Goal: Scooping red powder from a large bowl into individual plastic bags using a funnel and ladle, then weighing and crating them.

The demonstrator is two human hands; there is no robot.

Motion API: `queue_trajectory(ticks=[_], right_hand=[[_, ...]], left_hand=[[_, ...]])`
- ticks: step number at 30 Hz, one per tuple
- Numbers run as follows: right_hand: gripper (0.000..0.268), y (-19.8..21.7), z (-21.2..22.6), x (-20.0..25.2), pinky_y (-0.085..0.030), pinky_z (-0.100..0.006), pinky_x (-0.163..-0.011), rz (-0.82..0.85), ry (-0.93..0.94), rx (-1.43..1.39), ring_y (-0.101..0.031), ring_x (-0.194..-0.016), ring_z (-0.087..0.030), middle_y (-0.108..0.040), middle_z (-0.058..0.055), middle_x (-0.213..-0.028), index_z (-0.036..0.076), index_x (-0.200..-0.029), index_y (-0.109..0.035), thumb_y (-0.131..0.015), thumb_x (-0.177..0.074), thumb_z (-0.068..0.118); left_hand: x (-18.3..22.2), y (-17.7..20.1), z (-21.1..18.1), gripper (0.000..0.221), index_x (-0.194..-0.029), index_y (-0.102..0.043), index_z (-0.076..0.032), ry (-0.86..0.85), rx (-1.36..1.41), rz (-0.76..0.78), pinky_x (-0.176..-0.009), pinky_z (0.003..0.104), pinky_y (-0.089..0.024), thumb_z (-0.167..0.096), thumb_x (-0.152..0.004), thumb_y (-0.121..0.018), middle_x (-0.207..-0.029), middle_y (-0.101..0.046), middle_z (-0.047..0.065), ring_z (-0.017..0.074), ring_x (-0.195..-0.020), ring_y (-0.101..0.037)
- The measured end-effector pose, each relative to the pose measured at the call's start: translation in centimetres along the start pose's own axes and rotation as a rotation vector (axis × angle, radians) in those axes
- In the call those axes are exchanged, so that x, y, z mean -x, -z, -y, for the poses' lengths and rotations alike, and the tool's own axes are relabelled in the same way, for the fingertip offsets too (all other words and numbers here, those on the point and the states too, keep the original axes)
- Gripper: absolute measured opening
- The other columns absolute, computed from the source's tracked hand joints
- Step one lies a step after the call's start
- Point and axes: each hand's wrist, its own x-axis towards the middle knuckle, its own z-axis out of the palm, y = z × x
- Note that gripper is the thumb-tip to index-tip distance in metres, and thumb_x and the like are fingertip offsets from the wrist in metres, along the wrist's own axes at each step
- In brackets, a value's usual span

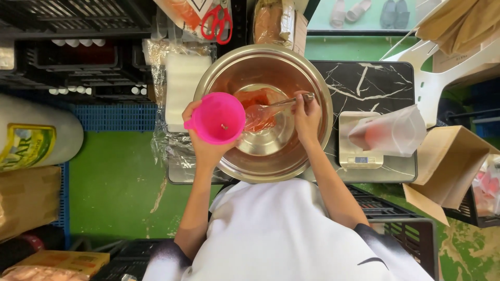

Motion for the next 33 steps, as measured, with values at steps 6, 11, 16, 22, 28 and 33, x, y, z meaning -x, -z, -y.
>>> queue_trajectory(ticks=[6,11,16,22,28,33], right_hand=[[0.024,-0.7,2.6,0.7,-0.055,-0.027,-0.055,0.117,0.215,0.114,-0.072,-0.058,-0.017,-0.075,-0.009,-0.080,0.010,-0.107,-0.062,-0.039,-0.113,0.016],[0.026,-0.2,4.2,1.8,-0.060,-0.031,-0.054,0.005,0.276,0.073,-0.073,-0.058,-0.022,-0.078,-0.015,-0.090,0.004,-0.106,-0.053,-0.034,-0.113,0.020],[0.025,0.9,6.1,1.9,-0.059,-0.031,-0.051,-0.024,0.338,0.147,-0.074,-0.060,-0.022,-0.078,-0.015,-0.092,0.005,-0.107,-0.052,-0.034,-0.113,0.021],[0.026,1.7,8.4,2.0,-0.058,-0.028,-0.048,-0.100,0.380,-0.011,-0.070,-0.055,-0.022,-0.075,-0.017,-0.087,0.007,-0.105,-0.045,-0.027,-0.113,0.025],[0.026,1.2,8.5,2.0,-0.056,-0.030,-0.045,-0.023,0.517,0.111,-0.070,-0.052,-0.022,-0.076,-0.015,-0.086,0.006,-0.102,-0.047,-0.033,-0.113,0.025],[0.023,0.8,8.0,1.6,-0.055,-0.028,-0.046,-0.034,0.541,0.105,-0.068,-0.051,-0.019,-0.076,-0.015,-0.086,0.006,-0.103,-0.046,-0.034,-0.113,0.023]], left_hand=[[0.0,-0.7,-0.1,0.116,-0.149,-0.031,-0.014,0.040,0.048,0.022,-0.108,0.053,-0.049,-0.005,-0.059,-0.102,-0.143,-0.046,0.012,0.0299,-0.132,-0.053],[0.1,-0.5,0.5,0.118,-0.151,-0.029,-0.015,0.058,0.087,0.029,-0.108,0.052,-0.049,-0.013,-0.059,-0.103,-0.143,-0.048,0.012,0.0298,-0.132,-0.053],[0.4,-0.1,1.1,0.119,-0.151,-0.026,-0.016,0.064,0.149,0.048,-0.108,0.050,-0.049,-0.021,-0.061,-0.103,-0.143,-0.049,0.011,0.0270,-0.132,-0.053],[0.4,0.1,1.5,0.115,-0.150,-0.029,-0.015,0.065,0.190,0.070,-0.106,0.050,-0.051,-0.022,-0.062,-0.102,-0.142,-0.051,0.013,0.0289,-0.131,-0.054],[0.2,0.0,1.2,0.113,-0.152,-0.032,-0.016,0.062,0.150,0.058,-0.106,0.049,-0.052,-0.014,-0.062,-0.101,-0.144,-0.049,0.012,0.0311,-0.132,-0.053],[0.2,0.1,0.5,0.111,-0.156,-0.031,-0.019,0.047,0.092,0.074,-0.106,0.050,-0.052,-0.016,-0.067,-0.099,-0.146,-0.049,0.012,0.0316,-0.133,-0.053]])
